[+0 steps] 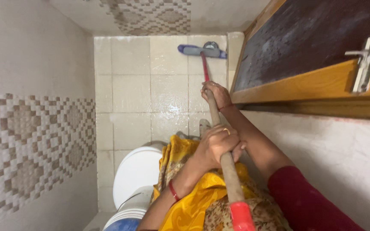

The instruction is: The person uses a floor wiper and water to clean the tiles in a bathroom. They pour water from a bucket and use the wiper to scrub the floor and push water into a drain while moving around the room.

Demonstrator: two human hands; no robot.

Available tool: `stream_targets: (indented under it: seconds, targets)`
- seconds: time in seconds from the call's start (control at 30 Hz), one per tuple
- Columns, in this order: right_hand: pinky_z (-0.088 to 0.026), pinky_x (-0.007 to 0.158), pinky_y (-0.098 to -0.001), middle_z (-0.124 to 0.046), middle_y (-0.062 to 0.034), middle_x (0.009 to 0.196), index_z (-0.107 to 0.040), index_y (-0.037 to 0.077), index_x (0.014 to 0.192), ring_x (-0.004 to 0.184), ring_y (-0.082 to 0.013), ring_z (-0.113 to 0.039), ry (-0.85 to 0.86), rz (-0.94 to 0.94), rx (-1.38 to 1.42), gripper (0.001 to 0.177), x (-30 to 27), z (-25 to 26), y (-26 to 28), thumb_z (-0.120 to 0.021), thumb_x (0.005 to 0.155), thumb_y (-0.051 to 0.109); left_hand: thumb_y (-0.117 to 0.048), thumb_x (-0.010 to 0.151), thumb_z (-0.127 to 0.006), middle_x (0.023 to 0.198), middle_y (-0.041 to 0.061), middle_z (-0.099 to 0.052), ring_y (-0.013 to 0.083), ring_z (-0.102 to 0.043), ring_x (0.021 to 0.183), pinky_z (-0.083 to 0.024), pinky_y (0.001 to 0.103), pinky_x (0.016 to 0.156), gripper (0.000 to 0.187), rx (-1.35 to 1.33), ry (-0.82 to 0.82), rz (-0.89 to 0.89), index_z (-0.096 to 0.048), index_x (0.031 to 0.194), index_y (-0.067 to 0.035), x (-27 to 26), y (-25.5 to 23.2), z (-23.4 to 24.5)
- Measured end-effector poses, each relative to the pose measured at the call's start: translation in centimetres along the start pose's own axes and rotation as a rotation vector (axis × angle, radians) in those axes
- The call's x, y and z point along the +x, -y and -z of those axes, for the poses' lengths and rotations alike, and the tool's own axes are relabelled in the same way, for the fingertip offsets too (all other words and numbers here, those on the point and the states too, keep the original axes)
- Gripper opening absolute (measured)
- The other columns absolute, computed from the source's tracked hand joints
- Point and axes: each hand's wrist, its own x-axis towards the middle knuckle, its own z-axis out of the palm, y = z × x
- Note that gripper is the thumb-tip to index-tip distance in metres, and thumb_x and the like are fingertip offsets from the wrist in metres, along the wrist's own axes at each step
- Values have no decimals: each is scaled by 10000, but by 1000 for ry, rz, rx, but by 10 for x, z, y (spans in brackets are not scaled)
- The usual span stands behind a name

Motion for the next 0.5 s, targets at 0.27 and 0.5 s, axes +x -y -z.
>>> stream_targets:
  seconds: [0.27,0.5]
  targets:
    - [-607,759,-376,-774,-83,909,-751,88,1005,839,-235,-760,134,86,181,146,-71,-15,130,-661,891,65,-49,953,-639,679,83,-488,231,-516,594,-424,390,571,294,-90,52,170,-465,715,-51,7,-115,117]
    - [-598,784,-381,-766,-112,990,-761,117,1106,875,-262,-743,387,83,187,219,-64,-39,147,-682,902,112,-72,921,-605,645,64,-452,223,-473,554,-352,405,529,305,-135,-69,141,-422,677,-64,-12,-131,125]
